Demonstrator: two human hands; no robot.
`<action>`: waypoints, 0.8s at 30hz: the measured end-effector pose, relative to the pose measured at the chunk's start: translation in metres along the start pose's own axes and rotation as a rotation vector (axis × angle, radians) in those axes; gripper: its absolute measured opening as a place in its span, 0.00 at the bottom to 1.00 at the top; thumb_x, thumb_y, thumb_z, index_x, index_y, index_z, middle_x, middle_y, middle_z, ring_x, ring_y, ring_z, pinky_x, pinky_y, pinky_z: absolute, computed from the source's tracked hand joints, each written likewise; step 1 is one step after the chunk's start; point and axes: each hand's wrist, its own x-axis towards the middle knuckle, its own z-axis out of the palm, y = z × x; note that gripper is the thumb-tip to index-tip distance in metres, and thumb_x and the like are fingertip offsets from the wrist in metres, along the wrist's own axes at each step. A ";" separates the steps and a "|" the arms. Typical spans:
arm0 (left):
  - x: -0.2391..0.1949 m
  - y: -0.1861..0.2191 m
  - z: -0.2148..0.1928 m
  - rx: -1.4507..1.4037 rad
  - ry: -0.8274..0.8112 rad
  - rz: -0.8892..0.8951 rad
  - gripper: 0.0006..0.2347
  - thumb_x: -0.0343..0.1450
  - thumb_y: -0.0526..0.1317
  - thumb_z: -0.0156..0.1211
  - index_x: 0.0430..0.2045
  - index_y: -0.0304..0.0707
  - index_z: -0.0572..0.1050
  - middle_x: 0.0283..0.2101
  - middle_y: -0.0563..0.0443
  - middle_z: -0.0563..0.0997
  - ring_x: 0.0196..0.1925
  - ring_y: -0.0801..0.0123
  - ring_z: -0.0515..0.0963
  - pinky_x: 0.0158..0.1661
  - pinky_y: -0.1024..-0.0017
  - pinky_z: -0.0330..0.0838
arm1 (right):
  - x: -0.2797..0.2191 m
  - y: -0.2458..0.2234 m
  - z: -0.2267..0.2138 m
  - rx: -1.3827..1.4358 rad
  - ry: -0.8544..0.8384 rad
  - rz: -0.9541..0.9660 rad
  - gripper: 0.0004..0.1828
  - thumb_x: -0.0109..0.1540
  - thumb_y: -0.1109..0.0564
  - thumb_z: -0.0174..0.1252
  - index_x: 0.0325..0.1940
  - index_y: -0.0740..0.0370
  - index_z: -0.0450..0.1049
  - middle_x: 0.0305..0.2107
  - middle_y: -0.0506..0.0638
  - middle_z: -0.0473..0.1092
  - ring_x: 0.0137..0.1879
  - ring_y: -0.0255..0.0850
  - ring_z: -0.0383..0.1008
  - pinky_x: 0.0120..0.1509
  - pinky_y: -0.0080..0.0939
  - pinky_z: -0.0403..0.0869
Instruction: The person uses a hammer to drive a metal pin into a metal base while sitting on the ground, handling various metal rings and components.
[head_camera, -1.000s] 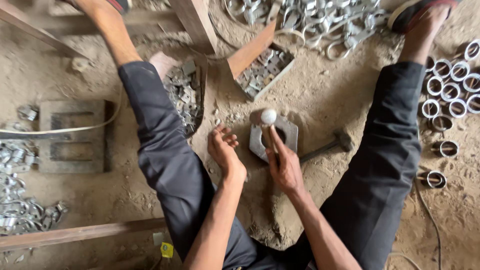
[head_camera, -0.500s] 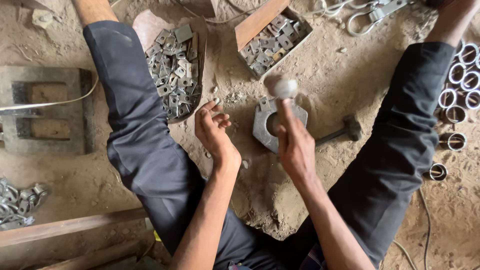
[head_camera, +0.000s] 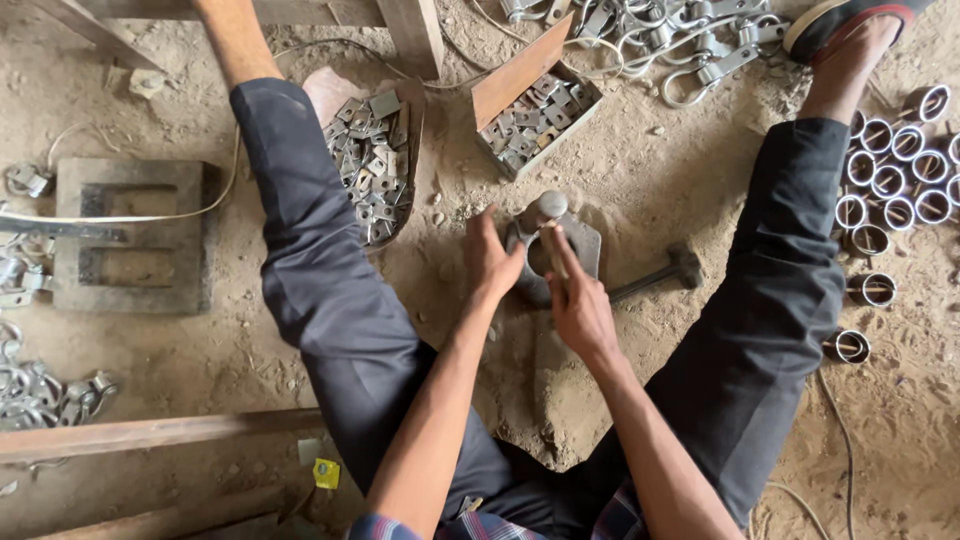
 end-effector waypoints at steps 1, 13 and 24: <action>-0.002 0.002 0.005 0.025 -0.039 -0.007 0.34 0.59 0.35 0.74 0.61 0.36 0.64 0.57 0.33 0.70 0.58 0.42 0.70 0.57 0.49 0.65 | -0.003 0.004 -0.003 0.007 0.031 -0.032 0.38 0.70 0.57 0.50 0.82 0.40 0.45 0.41 0.63 0.78 0.32 0.54 0.82 0.37 0.55 0.79; -0.016 -0.002 0.023 -0.016 0.065 0.206 0.31 0.58 0.31 0.75 0.57 0.37 0.69 0.55 0.38 0.74 0.58 0.43 0.71 0.58 0.50 0.66 | 0.008 0.012 -0.045 -0.031 0.047 0.004 0.39 0.69 0.57 0.53 0.82 0.42 0.45 0.42 0.71 0.77 0.41 0.64 0.81 0.47 0.63 0.80; -0.025 0.029 0.018 0.020 0.155 0.177 0.22 0.63 0.30 0.71 0.52 0.38 0.72 0.52 0.41 0.75 0.55 0.44 0.73 0.55 0.52 0.68 | 0.001 0.018 -0.050 0.009 0.141 -0.314 0.42 0.68 0.61 0.51 0.83 0.41 0.43 0.63 0.76 0.70 0.52 0.68 0.78 0.52 0.64 0.79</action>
